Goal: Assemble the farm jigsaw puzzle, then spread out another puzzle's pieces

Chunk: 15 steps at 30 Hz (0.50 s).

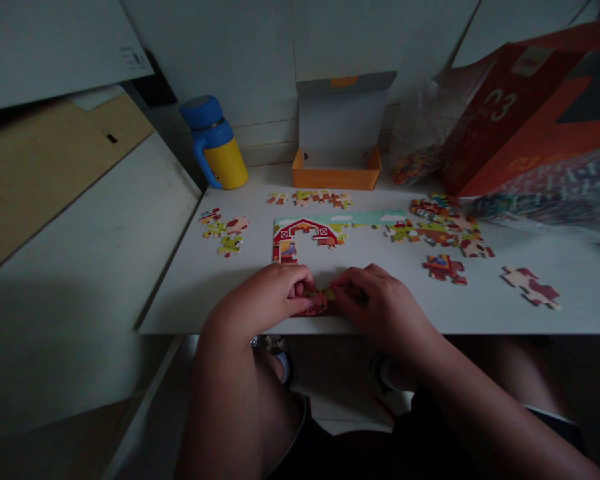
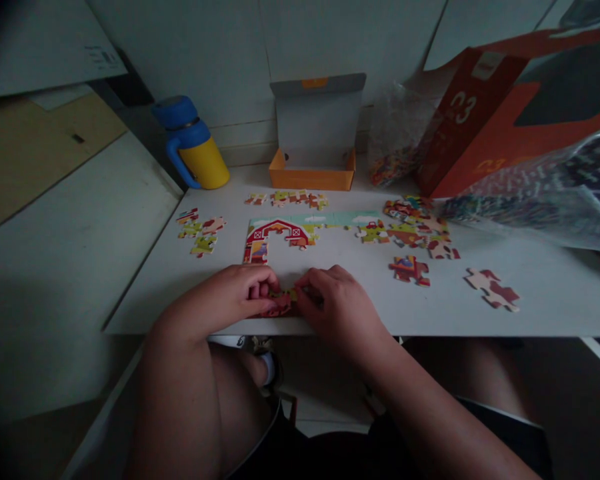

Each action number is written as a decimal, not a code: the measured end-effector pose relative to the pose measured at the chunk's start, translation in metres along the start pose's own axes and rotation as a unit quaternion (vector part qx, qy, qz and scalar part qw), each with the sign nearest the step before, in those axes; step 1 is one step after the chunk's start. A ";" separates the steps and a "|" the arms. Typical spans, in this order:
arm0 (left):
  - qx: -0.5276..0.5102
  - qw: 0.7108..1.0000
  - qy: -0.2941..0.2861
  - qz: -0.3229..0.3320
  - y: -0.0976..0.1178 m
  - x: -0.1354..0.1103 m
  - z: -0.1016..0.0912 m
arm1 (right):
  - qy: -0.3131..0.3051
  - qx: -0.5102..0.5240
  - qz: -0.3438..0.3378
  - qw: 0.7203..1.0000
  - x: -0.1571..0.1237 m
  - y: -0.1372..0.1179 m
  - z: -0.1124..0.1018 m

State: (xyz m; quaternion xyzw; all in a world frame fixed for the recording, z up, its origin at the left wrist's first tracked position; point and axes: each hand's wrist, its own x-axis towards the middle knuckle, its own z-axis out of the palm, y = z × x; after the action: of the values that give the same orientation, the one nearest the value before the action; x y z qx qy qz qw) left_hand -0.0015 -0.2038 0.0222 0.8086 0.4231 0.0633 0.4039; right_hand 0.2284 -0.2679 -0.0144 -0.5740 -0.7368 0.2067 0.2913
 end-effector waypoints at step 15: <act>0.040 0.999 0.011 -0.008 0.002 0.005 0.006 | -0.003 -0.148 -0.029 0.988 0.000 -0.005 0.013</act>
State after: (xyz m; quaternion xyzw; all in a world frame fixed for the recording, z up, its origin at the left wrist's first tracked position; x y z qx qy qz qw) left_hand 0.0056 -0.2041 0.0183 0.8198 0.4361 0.0524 0.3673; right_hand 0.2157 -0.2689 -0.0211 -0.5884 -0.7768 0.0881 0.2067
